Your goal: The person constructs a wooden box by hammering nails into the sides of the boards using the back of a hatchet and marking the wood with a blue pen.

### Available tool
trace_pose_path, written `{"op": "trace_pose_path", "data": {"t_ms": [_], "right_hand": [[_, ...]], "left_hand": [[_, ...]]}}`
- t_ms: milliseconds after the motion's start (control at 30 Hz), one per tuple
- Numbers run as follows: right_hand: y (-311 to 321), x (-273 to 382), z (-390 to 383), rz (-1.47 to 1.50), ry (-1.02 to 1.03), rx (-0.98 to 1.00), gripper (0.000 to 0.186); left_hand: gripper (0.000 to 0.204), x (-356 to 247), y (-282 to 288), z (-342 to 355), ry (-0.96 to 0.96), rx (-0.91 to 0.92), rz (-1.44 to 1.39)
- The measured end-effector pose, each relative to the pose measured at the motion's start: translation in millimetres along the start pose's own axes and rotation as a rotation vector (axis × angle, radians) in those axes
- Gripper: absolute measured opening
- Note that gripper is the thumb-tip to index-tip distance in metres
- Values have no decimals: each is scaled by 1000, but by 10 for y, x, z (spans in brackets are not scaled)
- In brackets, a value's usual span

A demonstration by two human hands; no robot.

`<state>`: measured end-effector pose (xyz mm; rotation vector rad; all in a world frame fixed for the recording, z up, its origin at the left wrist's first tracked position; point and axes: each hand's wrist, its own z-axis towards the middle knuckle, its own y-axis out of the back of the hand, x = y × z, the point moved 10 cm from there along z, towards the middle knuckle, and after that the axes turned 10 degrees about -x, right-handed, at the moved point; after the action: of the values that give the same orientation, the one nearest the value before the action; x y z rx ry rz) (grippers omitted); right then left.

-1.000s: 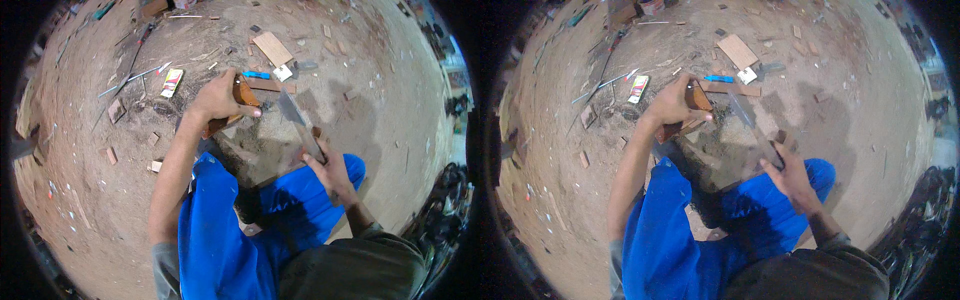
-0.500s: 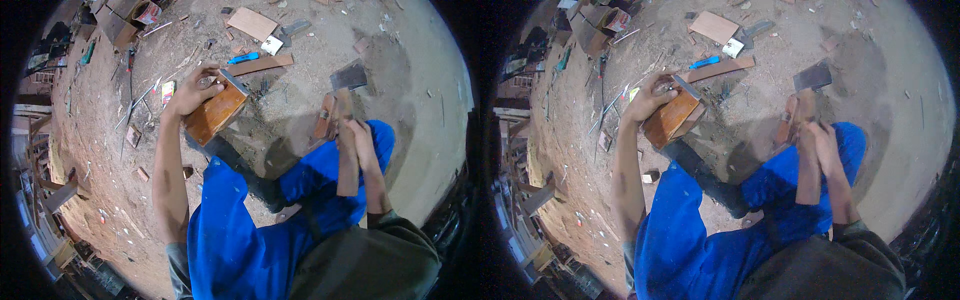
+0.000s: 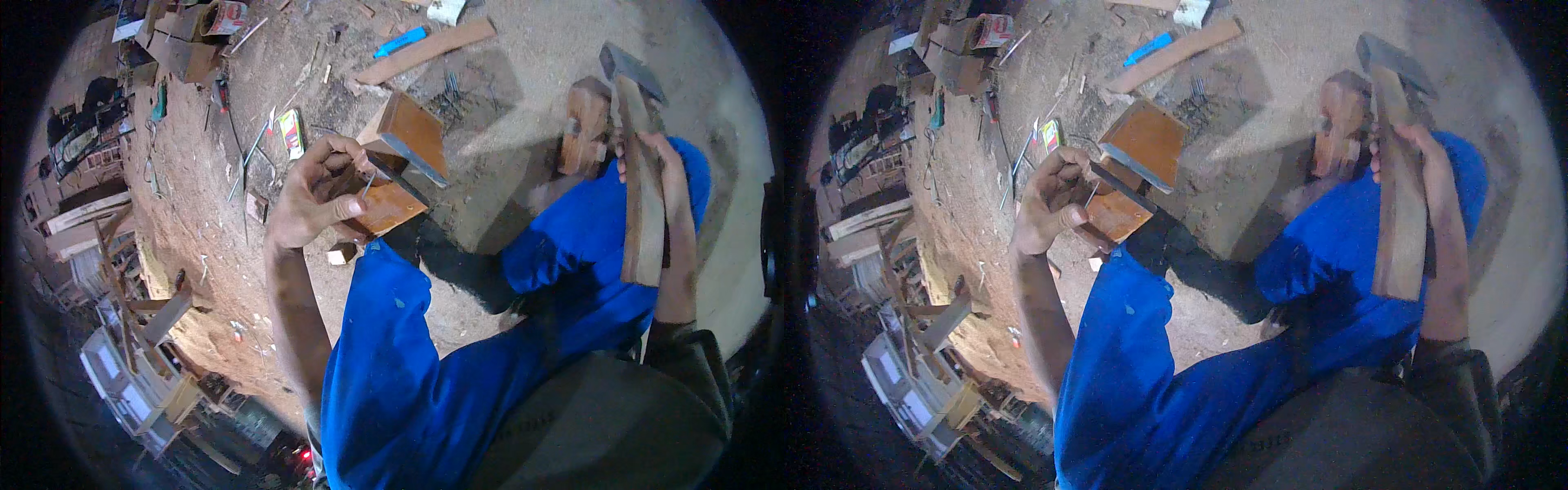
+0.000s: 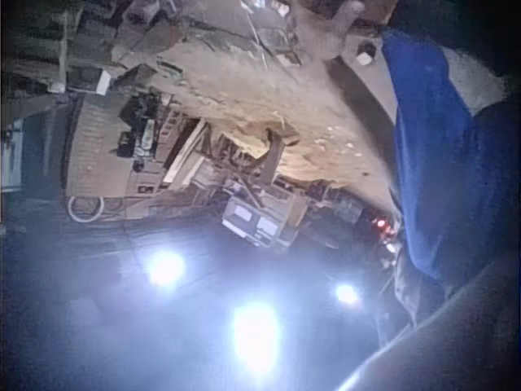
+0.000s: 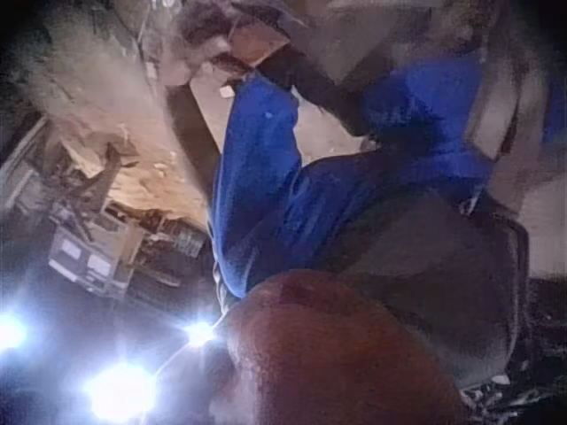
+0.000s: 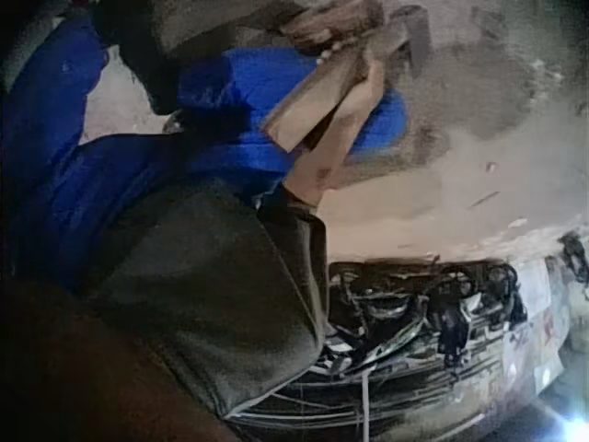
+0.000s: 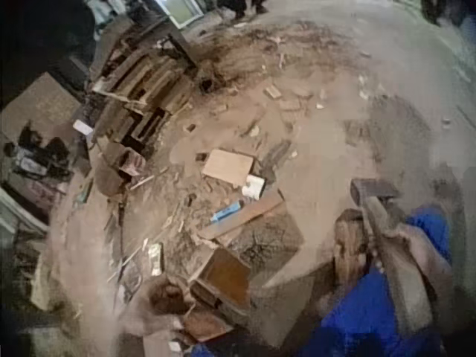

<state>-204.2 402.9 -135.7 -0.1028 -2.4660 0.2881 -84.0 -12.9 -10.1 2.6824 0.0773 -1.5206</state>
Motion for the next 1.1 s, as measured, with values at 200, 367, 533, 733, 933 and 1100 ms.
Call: {"op": "trace_pose_path", "data": {"t_ms": [200, 367, 533, 733, 933, 1100], "right_hand": [[38, 46, -139, -145, 91, -127, 41], [-130, 151, -264, 69, 131, -155, 40], [-12, -4, -89, -208, 75, -8, 53], [-47, 246, -6, -682, 635, -154, 67], [-971, 277, -877, -1195, 1034, -399, 69], [-2244, -296, -1145, -572, 983, 277, 95]], "left_hand": [[83, 134, -76, -374, -47, 0, 98], [74, 50, -183, -650, -119, 196, 279], [74, 104, -111, -595, -90, 92, 226], [76, 54, -160, -403, -98, -29, 208], [74, 58, -110, -278, -106, -123, 71], [66, 4, -300, -124, -143, -119, -25]]}}
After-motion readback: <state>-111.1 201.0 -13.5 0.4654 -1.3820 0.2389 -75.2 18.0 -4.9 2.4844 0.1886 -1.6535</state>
